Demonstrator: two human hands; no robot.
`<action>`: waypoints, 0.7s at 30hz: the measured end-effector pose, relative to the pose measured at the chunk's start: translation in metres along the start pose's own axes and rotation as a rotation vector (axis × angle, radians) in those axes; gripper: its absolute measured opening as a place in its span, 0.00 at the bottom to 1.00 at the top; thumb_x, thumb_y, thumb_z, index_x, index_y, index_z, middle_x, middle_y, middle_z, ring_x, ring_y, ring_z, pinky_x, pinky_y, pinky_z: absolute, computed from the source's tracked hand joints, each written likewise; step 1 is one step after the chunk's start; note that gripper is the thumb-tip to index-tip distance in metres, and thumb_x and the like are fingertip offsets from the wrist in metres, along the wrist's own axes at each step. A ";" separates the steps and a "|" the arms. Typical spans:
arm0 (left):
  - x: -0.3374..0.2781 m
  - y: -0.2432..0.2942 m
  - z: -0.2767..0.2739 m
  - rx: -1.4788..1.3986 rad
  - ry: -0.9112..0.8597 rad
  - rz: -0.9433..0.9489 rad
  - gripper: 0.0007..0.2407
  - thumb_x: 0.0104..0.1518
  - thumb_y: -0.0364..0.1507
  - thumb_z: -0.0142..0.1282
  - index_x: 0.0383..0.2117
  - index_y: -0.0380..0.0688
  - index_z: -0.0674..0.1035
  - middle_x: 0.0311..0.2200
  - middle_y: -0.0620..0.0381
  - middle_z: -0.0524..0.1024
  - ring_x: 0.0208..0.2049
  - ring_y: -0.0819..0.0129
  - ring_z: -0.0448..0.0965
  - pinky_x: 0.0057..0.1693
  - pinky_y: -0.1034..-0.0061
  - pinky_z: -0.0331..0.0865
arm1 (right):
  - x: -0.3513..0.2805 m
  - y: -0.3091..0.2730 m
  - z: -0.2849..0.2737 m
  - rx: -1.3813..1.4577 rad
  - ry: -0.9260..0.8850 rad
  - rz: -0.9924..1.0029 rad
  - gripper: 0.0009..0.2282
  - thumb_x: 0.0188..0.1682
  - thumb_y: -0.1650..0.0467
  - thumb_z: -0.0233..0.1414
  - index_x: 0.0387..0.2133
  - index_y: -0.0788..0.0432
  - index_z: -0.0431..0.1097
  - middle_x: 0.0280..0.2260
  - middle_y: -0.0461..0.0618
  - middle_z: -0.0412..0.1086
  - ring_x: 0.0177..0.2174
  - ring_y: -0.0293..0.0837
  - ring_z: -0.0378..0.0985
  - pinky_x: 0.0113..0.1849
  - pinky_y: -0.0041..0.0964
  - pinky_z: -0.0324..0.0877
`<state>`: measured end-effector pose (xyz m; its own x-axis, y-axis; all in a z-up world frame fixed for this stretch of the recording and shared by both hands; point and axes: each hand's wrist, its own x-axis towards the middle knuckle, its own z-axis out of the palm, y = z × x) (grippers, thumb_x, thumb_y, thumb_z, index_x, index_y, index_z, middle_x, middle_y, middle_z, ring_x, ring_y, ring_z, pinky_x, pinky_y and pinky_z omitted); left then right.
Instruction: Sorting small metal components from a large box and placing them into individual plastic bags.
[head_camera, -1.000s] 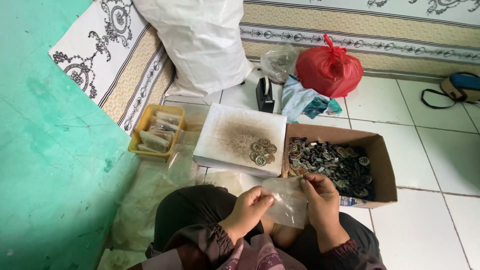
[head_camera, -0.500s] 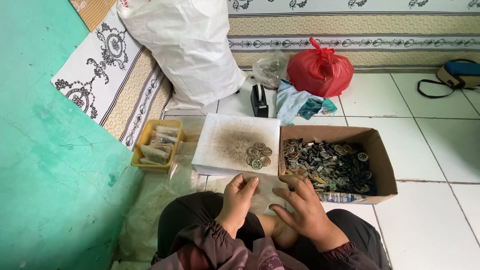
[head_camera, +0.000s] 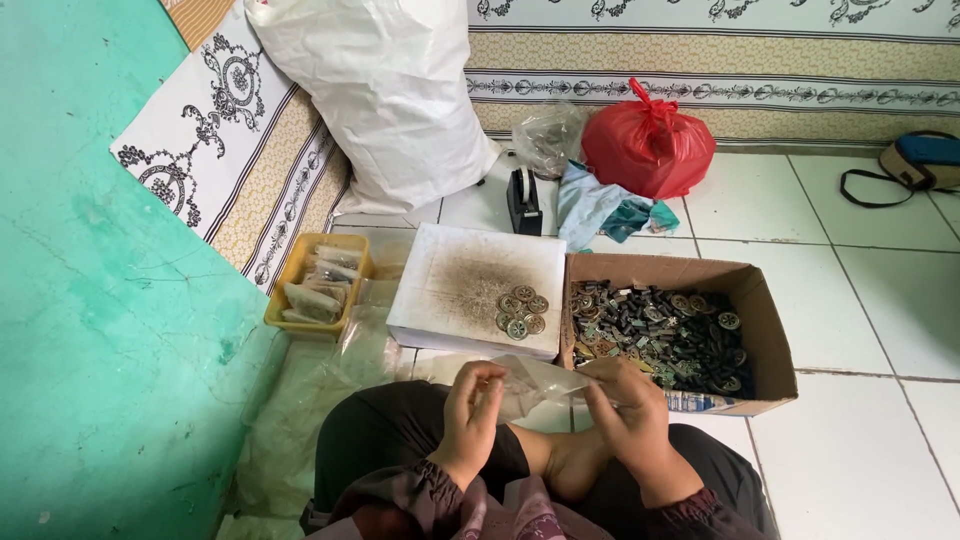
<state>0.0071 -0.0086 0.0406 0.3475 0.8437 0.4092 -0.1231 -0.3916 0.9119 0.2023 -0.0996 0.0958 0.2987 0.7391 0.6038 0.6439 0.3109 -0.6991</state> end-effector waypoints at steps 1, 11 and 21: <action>0.005 0.000 -0.004 0.001 -0.001 0.002 0.07 0.63 0.29 0.48 0.42 0.42 0.76 0.33 0.61 0.73 0.30 0.75 0.67 0.39 0.80 0.65 | -0.002 0.007 -0.002 0.001 0.002 -0.001 0.04 0.41 0.78 0.58 0.29 0.66 0.76 0.34 0.51 0.79 0.30 0.42 0.80 0.33 0.30 0.74; 0.033 -0.049 -0.021 0.572 -0.223 -0.021 0.36 0.44 0.32 0.72 0.63 0.43 0.67 0.61 0.38 0.66 0.63 0.41 0.67 0.64 0.52 0.61 | -0.015 0.049 -0.022 0.393 0.152 0.424 0.04 0.49 0.76 0.58 0.34 0.66 0.77 0.28 0.52 0.77 0.29 0.38 0.73 0.35 0.34 0.71; 0.028 -0.030 -0.016 0.236 -0.303 -0.080 0.03 0.53 0.25 0.61 0.27 0.41 0.79 0.30 0.61 0.79 0.32 0.71 0.77 0.45 0.79 0.71 | -0.004 0.069 -0.062 0.534 0.271 0.635 0.05 0.53 0.75 0.54 0.33 0.68 0.75 0.28 0.52 0.74 0.29 0.39 0.72 0.35 0.28 0.66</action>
<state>0.0059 0.0331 0.0251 0.6104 0.7420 0.2773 0.1204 -0.4329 0.8934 0.2894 -0.1186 0.0687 0.6899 0.7213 0.0615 -0.0979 0.1770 -0.9793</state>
